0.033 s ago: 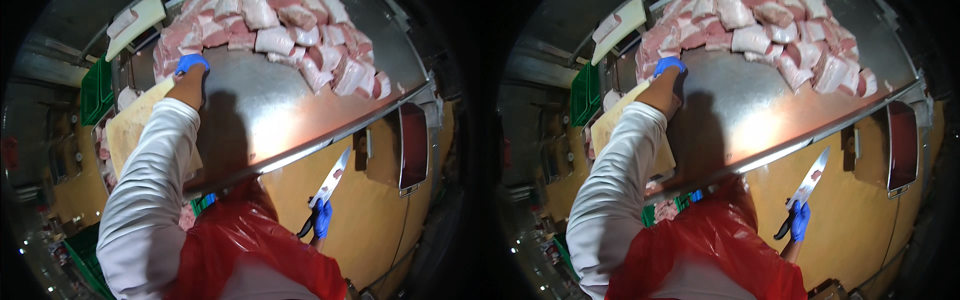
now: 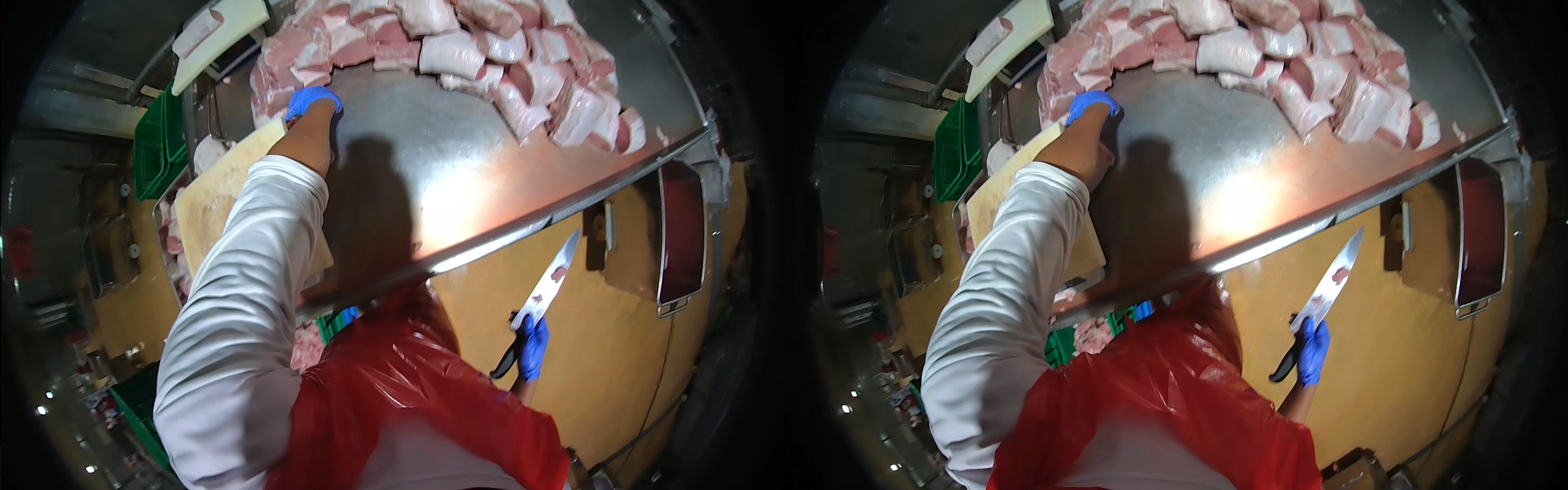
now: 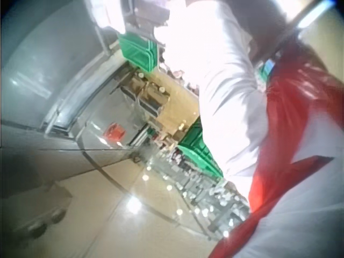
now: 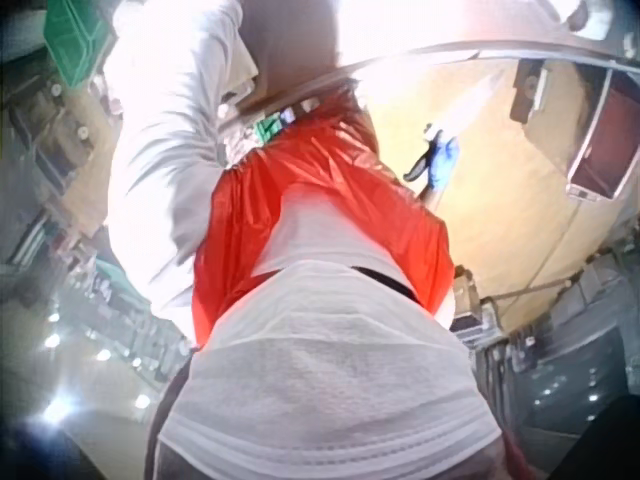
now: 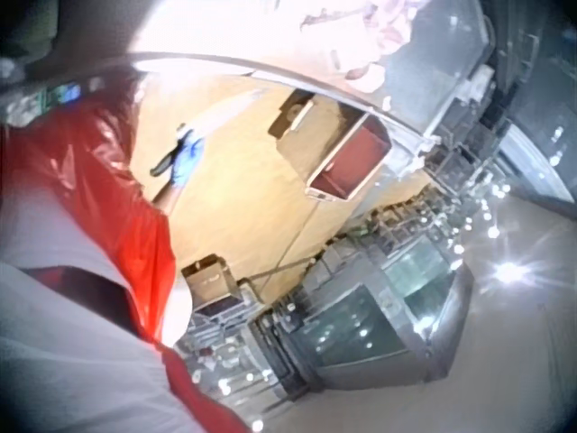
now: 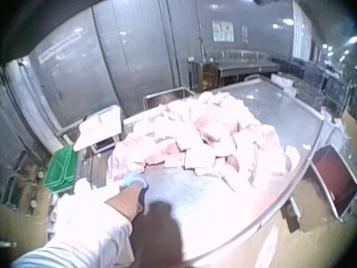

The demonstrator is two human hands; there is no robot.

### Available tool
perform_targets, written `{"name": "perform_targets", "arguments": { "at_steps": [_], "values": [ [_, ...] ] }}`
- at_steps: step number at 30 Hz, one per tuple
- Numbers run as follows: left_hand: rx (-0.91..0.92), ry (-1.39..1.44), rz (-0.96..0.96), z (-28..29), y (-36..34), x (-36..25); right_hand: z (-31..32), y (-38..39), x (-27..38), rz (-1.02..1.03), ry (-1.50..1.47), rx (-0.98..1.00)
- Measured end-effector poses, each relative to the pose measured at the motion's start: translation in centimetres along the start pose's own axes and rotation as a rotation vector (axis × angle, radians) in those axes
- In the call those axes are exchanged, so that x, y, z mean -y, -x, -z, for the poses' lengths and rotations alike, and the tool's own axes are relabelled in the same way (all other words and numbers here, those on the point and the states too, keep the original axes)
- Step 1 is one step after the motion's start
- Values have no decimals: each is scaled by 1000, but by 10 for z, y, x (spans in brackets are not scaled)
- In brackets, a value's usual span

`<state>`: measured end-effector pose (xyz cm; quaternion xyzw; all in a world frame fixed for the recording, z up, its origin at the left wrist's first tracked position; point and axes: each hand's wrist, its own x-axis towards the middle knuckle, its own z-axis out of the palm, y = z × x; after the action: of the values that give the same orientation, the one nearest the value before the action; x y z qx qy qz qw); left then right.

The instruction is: The person cuts pieces of raw pork on a cutting board using a knife. They repeatedly pick up meat, slice it into smaller portions, and place the cut pieces into a green crate. The process continues with multiple pieces of meat being handled one at a time.

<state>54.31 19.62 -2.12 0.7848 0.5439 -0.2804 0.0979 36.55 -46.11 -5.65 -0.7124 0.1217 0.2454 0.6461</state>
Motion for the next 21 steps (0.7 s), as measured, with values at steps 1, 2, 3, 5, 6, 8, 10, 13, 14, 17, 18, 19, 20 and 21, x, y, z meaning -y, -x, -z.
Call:
{"name": "perform_targets", "arguments": {
  "at_steps": [1,2,3,5,6,8,10,13,14,17,18,19,20,21],
  "values": [
    [111,7,-8,-6,8,15,-2,-11,6,7,18,10],
    [98,50,25,-18,17,13,-4,-23,8,28,25,20],
    [-109,238,180,-42,32,4,-7,-36,10,46,34,32],
    [-443,541,302,-72,46,-5,-25,-59,28,78,-74,32],
    [-552,608,323,-99,39,9,-26,-60,45,102,6,72],
    [-700,654,281,-133,-5,31,-35,-64,65,158,-25,99],
    [-747,707,212,-161,-50,72,-35,-59,74,193,-34,136],
    [-657,701,92,-151,-30,56,-23,-58,57,202,-64,151],
    [-607,591,65,-121,24,22,-23,-58,50,195,-101,112],
    [-474,181,-337,-96,89,-7,-28,-55,53,183,-140,135],
    [-436,62,-538,-104,89,-14,-30,-54,61,186,-122,145],
    [-597,78,-681,-131,96,-14,-31,-52,69,189,-103,155],
    [-760,100,-829,-152,102,-17,-31,-49,78,195,-51,139],
    [-772,195,-845,-163,108,-13,-31,-45,85,226,-27,146]
  ]
}}
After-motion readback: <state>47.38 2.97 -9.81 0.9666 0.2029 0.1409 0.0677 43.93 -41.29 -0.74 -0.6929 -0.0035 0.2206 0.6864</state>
